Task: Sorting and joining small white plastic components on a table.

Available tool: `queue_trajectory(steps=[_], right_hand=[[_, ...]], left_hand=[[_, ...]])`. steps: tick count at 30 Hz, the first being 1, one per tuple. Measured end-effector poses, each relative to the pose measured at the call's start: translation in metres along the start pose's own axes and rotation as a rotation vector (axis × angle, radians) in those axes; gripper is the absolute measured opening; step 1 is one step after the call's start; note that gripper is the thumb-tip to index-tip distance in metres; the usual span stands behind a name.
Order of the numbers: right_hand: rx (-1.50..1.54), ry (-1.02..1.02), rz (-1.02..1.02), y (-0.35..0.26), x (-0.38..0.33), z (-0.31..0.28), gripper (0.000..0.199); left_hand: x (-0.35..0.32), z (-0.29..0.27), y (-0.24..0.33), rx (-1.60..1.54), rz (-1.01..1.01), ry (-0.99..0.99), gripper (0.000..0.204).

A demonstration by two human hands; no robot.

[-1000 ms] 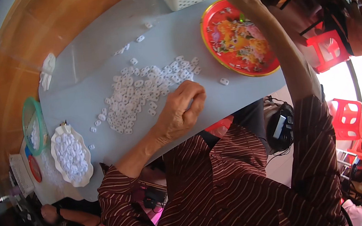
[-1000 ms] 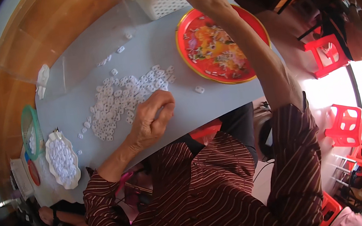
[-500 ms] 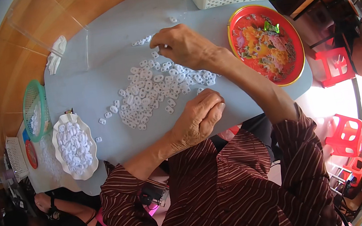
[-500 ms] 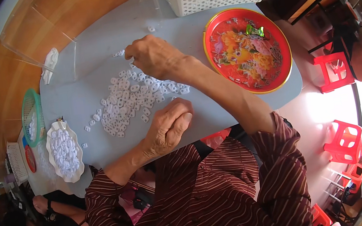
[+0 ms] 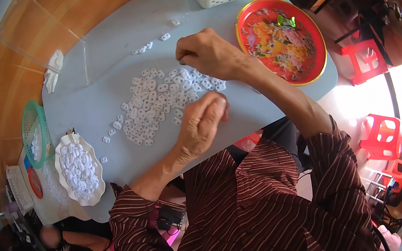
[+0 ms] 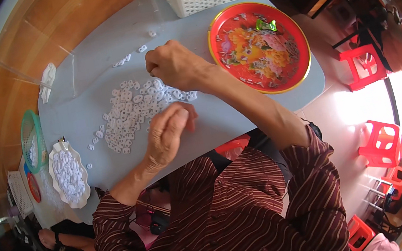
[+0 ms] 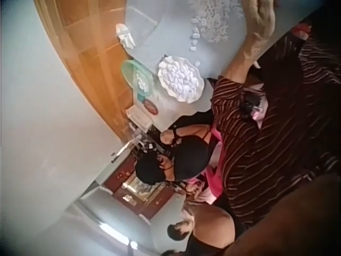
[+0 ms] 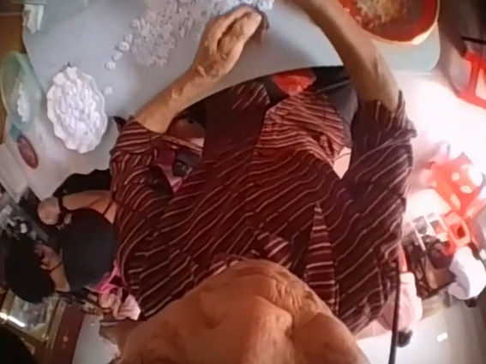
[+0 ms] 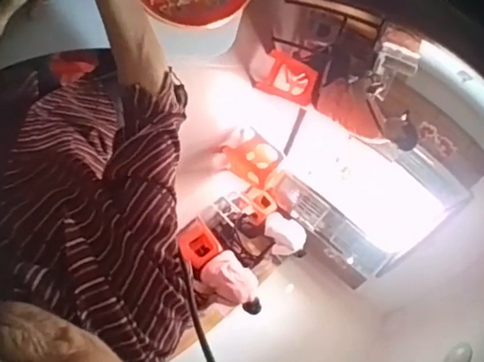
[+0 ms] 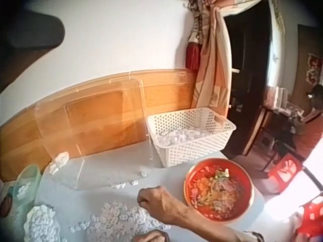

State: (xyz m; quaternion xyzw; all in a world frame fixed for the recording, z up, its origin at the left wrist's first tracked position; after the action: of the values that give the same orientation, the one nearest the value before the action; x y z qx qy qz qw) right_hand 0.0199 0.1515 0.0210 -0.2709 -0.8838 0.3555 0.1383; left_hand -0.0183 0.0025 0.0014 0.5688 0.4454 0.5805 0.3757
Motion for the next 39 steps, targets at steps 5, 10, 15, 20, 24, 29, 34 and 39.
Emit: queue_trajectory(steps=[5, 10, 15, 20, 24, 29, 34, 39], right_hand=[[0.459, -0.020, 0.162, 0.006, -0.044, -0.029, 0.011], [0.611, 0.039, 0.047, 0.011, -0.069, -0.028, 0.009], [0.765, 0.075, 0.037, 0.014, -0.086, -0.024, 0.010], [0.758, 0.076, 0.216, 0.009, -0.099, -0.022, 0.017], [0.717, 0.176, 0.281, 0.014, -0.102, -0.014, 0.014], [0.653, 0.187, 0.290, -0.002, -0.101, -0.024, 0.008], [0.297, 0.117, 0.183, 0.006, -0.097, -0.037, 0.010], [0.267, 0.199, 0.242, 0.005, -0.107, -0.055, 0.011]], left_hand=[[0.016, -0.009, -0.006, -0.531, -0.241, 0.288, 0.036], [0.027, -0.009, -0.011, -0.762, -0.265, 0.219, 0.033], [0.027, -0.006, -0.009, -0.707, -0.227, 0.210, 0.027], [0.024, -0.005, -0.010, -0.492, -0.123, 0.266, 0.024], [0.020, -0.002, -0.007, -0.266, -0.081, 0.278, 0.026], [0.022, -0.002, 0.000, -0.042, 0.004, 0.222, 0.026], [0.032, -0.005, 0.009, 0.194, -0.109, -0.023, 0.020], [0.030, -0.002, 0.004, 0.120, -0.057, -0.117, 0.023]])
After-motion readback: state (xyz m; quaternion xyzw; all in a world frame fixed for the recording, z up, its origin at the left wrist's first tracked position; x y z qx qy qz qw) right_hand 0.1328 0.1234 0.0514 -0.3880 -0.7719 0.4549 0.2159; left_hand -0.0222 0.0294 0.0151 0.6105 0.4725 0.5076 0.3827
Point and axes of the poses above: each hand's wrist, its own x-axis towards the middle knuckle, its own z-axis out of the palm, y = z × x, the point moved 2 cm from there along x, towards the middle knuckle, and after that the axes turned 15 degrees about z, right-handed, at the moved point
